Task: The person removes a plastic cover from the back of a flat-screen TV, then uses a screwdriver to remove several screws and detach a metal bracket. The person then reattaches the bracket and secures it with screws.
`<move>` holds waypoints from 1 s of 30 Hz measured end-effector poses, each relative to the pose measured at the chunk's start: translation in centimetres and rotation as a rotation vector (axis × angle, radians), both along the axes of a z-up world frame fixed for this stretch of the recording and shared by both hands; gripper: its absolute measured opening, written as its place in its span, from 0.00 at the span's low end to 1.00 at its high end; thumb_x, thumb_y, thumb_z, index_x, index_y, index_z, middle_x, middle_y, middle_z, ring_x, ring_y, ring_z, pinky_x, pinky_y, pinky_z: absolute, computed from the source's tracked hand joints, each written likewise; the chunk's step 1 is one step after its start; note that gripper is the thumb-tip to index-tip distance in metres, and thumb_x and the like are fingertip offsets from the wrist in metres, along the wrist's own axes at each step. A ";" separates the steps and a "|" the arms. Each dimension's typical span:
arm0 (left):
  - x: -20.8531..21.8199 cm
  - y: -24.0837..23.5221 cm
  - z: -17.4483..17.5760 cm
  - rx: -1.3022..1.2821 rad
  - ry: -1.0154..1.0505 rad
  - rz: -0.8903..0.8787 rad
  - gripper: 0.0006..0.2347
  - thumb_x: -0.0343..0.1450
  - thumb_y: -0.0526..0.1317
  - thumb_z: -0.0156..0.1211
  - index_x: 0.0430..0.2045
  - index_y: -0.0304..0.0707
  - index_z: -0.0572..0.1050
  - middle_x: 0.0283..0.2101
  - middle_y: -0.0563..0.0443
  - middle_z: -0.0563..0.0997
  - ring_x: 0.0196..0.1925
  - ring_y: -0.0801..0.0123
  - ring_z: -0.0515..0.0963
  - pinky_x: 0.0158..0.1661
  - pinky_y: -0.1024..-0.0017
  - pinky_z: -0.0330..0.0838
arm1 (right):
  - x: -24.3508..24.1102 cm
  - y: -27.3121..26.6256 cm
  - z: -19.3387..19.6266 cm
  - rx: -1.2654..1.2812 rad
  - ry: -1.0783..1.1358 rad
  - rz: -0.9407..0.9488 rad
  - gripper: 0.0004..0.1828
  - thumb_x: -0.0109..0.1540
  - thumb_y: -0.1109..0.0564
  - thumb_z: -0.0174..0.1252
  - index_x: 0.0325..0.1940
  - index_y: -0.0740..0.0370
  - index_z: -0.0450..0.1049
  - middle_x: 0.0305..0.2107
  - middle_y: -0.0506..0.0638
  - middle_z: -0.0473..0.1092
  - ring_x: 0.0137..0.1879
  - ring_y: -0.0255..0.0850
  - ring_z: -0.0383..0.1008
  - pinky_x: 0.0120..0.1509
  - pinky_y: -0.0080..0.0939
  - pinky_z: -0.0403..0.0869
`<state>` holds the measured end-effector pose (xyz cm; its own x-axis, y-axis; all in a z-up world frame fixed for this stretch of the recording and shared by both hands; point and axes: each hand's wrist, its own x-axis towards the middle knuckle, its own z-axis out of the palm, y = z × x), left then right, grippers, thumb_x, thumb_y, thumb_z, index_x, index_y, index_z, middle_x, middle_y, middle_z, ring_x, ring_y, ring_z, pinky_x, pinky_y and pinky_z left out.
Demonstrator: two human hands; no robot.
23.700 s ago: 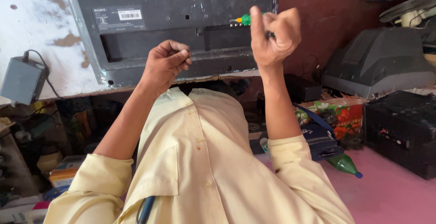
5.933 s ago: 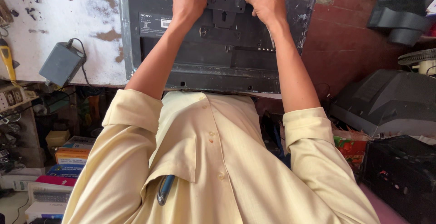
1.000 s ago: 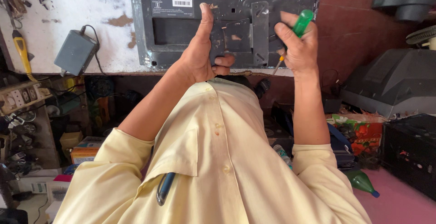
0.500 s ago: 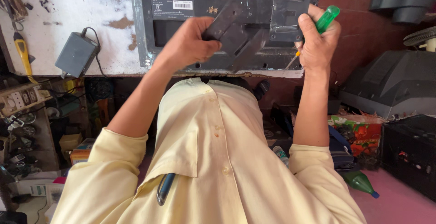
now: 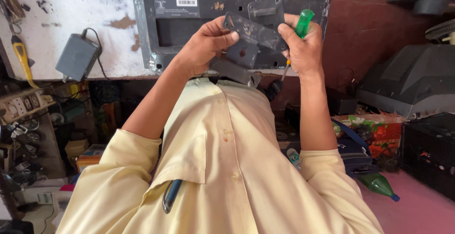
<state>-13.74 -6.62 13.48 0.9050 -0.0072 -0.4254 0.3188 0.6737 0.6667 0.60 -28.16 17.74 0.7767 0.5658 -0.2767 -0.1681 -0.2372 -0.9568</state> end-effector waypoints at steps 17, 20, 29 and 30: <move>-2.1 1.7 2.2 0.246 -0.140 -0.282 0.36 0.58 0.19 0.64 0.63 0.35 0.58 0.59 0.45 0.74 0.56 0.65 0.77 0.45 0.68 0.78 | -0.2 -0.1 -2.6 0.037 0.247 -0.061 0.14 0.64 0.58 0.65 0.52 0.67 0.78 0.26 0.42 0.72 0.23 0.25 0.66 0.21 0.27 0.64; -2.1 2.4 2.8 0.469 -0.146 -0.387 0.27 0.61 0.23 0.67 0.57 0.33 0.68 0.53 0.47 0.81 0.55 0.67 0.82 0.47 0.73 0.80 | 0.5 -0.2 -2.6 0.013 0.245 0.002 0.13 0.64 0.58 0.66 0.51 0.66 0.79 0.27 0.41 0.72 0.24 0.25 0.66 0.22 0.27 0.64; -2.9 1.5 2.3 0.474 -0.112 -0.030 0.27 0.62 0.23 0.72 0.56 0.32 0.69 0.46 0.44 0.82 0.47 0.72 0.81 0.50 0.74 0.79 | 0.5 -0.3 -2.6 0.059 0.308 0.052 0.12 0.63 0.60 0.66 0.50 0.64 0.80 0.28 0.41 0.73 0.25 0.25 0.67 0.22 0.26 0.63; -2.9 1.2 1.9 0.372 -0.085 0.044 0.26 0.63 0.23 0.71 0.55 0.31 0.68 0.47 0.44 0.82 0.47 0.72 0.82 0.50 0.73 0.80 | 0.4 -0.2 -2.8 0.065 0.316 0.032 0.11 0.63 0.60 0.66 0.50 0.64 0.80 0.28 0.41 0.73 0.24 0.25 0.66 0.21 0.26 0.63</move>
